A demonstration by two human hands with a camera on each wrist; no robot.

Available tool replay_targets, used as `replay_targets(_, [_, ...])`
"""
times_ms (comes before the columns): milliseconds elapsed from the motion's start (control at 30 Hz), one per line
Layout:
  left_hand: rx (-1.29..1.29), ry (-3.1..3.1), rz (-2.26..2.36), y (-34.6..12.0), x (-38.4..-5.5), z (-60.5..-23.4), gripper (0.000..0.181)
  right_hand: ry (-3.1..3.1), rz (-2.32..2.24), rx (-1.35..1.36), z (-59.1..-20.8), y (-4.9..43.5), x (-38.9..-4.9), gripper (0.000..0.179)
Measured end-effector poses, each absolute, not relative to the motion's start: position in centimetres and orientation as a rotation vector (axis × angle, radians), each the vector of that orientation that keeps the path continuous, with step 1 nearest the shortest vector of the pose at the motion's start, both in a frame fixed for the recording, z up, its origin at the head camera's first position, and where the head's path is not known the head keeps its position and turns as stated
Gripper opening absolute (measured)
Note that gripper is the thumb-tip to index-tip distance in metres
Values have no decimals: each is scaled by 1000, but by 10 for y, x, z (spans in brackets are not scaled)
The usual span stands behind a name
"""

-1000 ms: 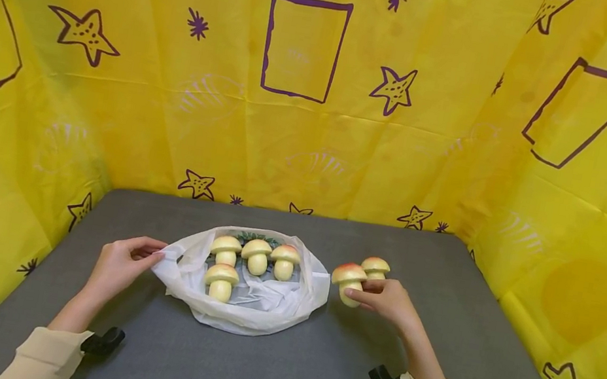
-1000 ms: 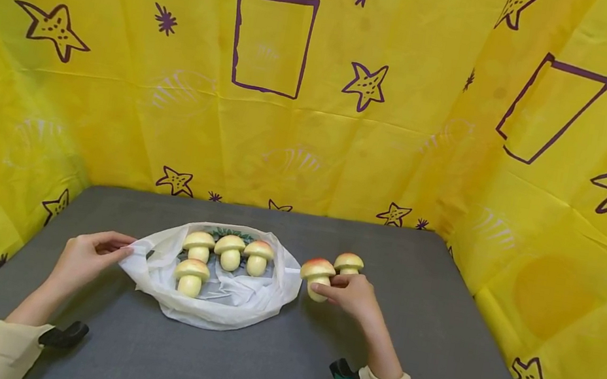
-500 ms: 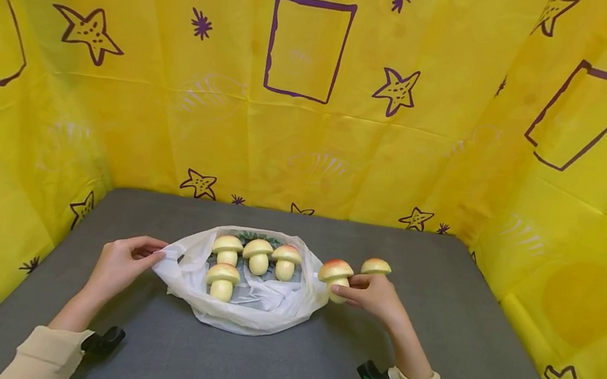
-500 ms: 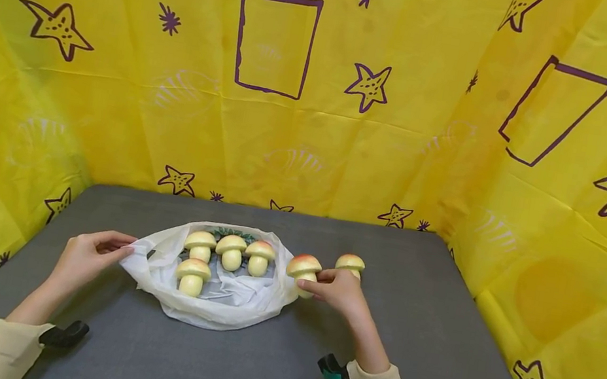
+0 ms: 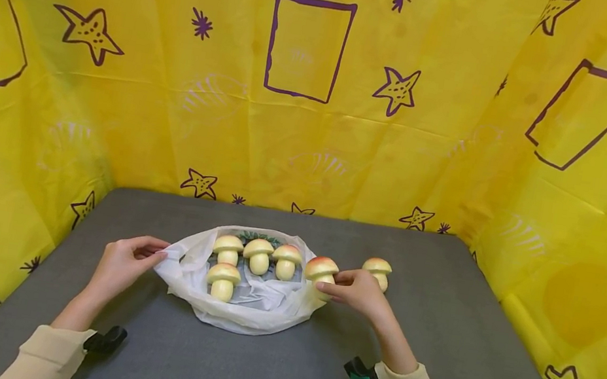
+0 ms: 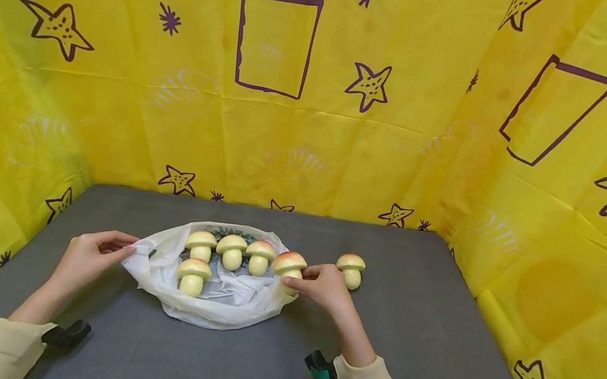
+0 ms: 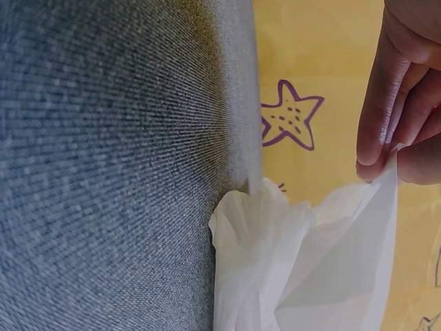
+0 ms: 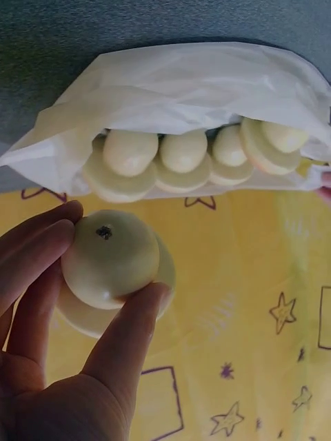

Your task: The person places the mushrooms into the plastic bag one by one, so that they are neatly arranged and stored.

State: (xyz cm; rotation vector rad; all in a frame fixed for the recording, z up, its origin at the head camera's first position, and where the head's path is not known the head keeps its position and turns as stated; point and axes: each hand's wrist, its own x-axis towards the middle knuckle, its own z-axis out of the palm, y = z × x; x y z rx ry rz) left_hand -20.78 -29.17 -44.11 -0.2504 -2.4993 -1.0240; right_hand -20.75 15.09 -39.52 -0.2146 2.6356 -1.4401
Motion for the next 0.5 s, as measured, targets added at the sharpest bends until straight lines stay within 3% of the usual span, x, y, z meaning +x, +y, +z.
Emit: replay_targets(500, [-264, -2486, -1002, -292, -209, -439, 13, 2617, -1387, -225, -398, 124, -214, 33])
